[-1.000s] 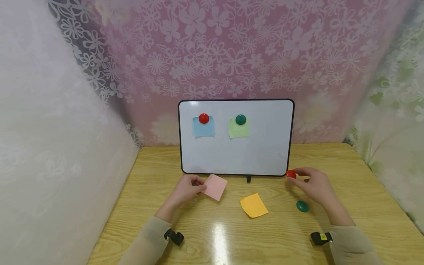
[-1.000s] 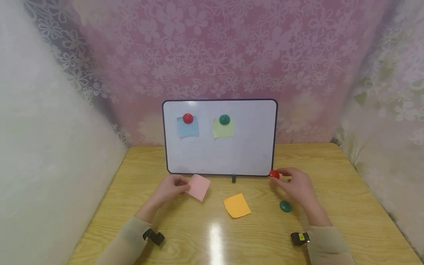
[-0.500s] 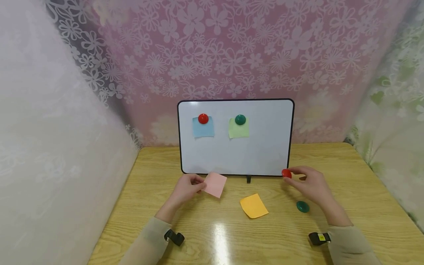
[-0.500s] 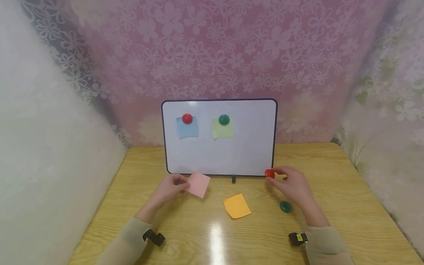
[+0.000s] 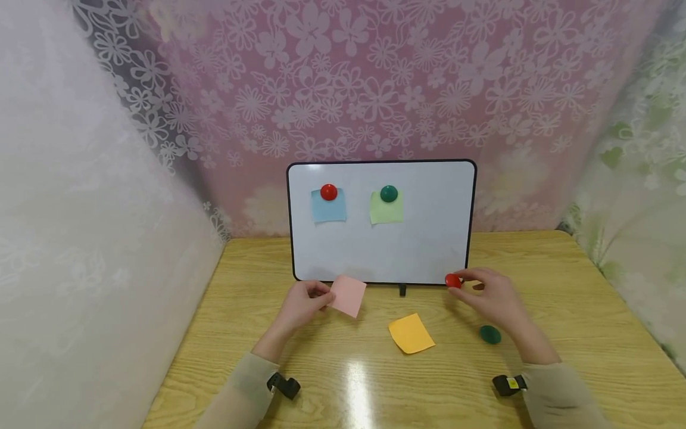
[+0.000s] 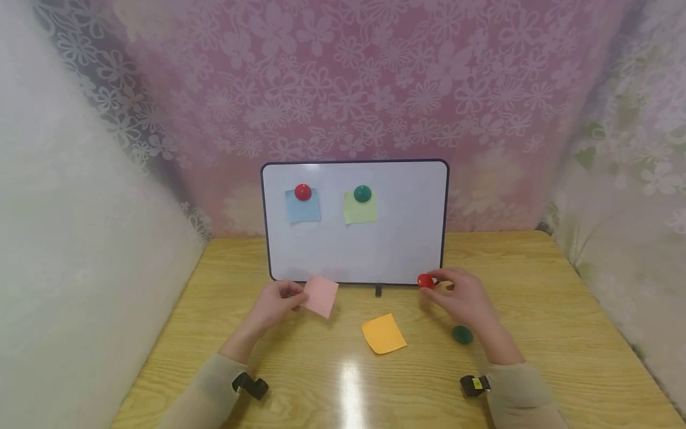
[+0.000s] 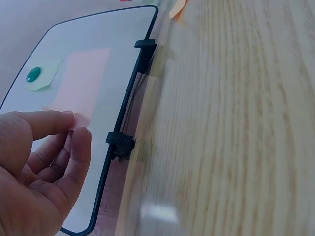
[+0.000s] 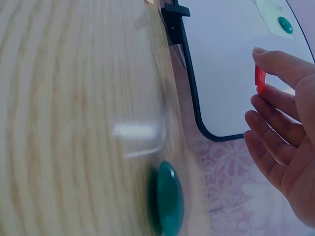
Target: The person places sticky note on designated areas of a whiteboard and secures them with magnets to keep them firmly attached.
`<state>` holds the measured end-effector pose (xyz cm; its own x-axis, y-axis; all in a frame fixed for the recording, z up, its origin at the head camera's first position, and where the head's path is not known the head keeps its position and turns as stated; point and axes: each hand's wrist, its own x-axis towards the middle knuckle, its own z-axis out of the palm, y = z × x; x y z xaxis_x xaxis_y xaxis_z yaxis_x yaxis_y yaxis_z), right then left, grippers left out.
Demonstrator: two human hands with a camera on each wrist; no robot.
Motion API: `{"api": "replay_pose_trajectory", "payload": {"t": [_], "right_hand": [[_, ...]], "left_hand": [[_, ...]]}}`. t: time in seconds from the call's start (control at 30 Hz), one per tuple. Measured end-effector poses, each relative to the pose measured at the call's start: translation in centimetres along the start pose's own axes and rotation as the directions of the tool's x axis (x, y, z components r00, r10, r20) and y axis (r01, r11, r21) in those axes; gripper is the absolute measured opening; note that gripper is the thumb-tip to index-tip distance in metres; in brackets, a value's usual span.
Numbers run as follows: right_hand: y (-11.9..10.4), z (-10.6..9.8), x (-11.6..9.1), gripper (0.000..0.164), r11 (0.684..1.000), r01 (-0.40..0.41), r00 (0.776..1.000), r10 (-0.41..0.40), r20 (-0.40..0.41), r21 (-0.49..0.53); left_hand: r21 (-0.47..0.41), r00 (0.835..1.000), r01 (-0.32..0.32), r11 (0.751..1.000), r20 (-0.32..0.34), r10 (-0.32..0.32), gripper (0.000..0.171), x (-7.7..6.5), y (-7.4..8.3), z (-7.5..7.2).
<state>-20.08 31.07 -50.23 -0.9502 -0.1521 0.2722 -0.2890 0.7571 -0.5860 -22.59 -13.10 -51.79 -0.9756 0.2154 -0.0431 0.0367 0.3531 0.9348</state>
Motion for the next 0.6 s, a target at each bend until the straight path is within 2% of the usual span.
{"api": "replay_pose_trajectory", "payload": {"t": [0.3,0.6], "right_hand": [[-1.6,1.6,1.6,0.039,0.998,0.067,0.998,-0.067,0.020,0.016],[-3.4,3.2,2.9,0.038,0.992,0.122,0.992,-0.122,0.028,0.024]], "left_hand": [[-0.045,0.999,-0.008,0.999,-0.043,0.006,0.017,-0.1,0.3,0.1],[-0.085,0.998,0.019,0.996,-0.051,-0.024,0.015,0.0,0.8,0.1]]}}
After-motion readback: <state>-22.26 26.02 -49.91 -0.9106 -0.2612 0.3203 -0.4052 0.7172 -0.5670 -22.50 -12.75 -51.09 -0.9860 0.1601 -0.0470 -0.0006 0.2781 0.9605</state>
